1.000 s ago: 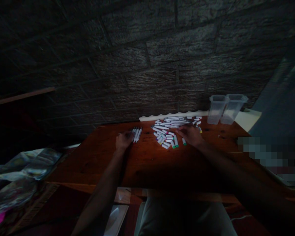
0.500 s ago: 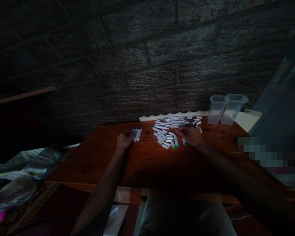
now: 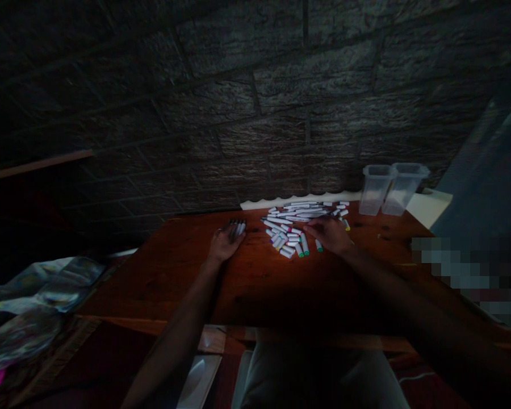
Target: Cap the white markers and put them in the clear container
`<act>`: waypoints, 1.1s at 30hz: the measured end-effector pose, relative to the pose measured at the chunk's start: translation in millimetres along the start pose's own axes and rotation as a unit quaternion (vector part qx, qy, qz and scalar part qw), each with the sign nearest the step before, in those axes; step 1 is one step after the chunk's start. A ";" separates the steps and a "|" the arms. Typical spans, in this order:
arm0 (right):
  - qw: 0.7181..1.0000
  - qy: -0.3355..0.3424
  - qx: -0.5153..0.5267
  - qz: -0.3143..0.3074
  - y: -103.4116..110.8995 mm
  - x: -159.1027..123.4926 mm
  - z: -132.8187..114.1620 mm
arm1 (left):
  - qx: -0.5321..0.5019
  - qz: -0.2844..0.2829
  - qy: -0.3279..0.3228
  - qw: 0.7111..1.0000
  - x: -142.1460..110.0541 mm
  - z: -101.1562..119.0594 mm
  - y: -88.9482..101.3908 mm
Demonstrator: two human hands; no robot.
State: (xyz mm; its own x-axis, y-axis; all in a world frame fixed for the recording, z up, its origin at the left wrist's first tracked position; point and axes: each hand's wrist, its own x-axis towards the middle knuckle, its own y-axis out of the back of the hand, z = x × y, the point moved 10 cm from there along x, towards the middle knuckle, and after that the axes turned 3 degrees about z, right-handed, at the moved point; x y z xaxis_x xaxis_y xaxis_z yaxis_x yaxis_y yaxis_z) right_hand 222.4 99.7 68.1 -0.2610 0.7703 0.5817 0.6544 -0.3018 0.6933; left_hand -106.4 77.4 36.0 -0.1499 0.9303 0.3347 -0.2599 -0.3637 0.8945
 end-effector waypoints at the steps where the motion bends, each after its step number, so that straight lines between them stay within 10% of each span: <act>1: 1.000 -0.001 0.001 0.000 -0.6 0.0 0.6 | 0.005 -0.002 -0.004 1.000 -0.3 1.3 -0.7; 23: 0.998 -0.016 -0.068 -0.004 -2.8 1.5 16.9 | 0.088 0.020 0.093 0.992 4.3 -47.9 8.3; 33: 0.988 -0.029 -0.138 -0.068 -10.9 3.0 29.1 | 0.082 0.009 0.062 0.995 2.1 -28.9 3.4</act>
State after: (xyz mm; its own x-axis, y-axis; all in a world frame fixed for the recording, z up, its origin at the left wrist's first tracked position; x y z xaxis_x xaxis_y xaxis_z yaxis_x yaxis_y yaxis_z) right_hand 235.1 121.6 49.9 -0.2874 0.8423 0.4560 0.3955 -0.3292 0.8574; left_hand -135.1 76.7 31.2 -0.2722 0.9071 0.3209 -0.0979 -0.3579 0.9286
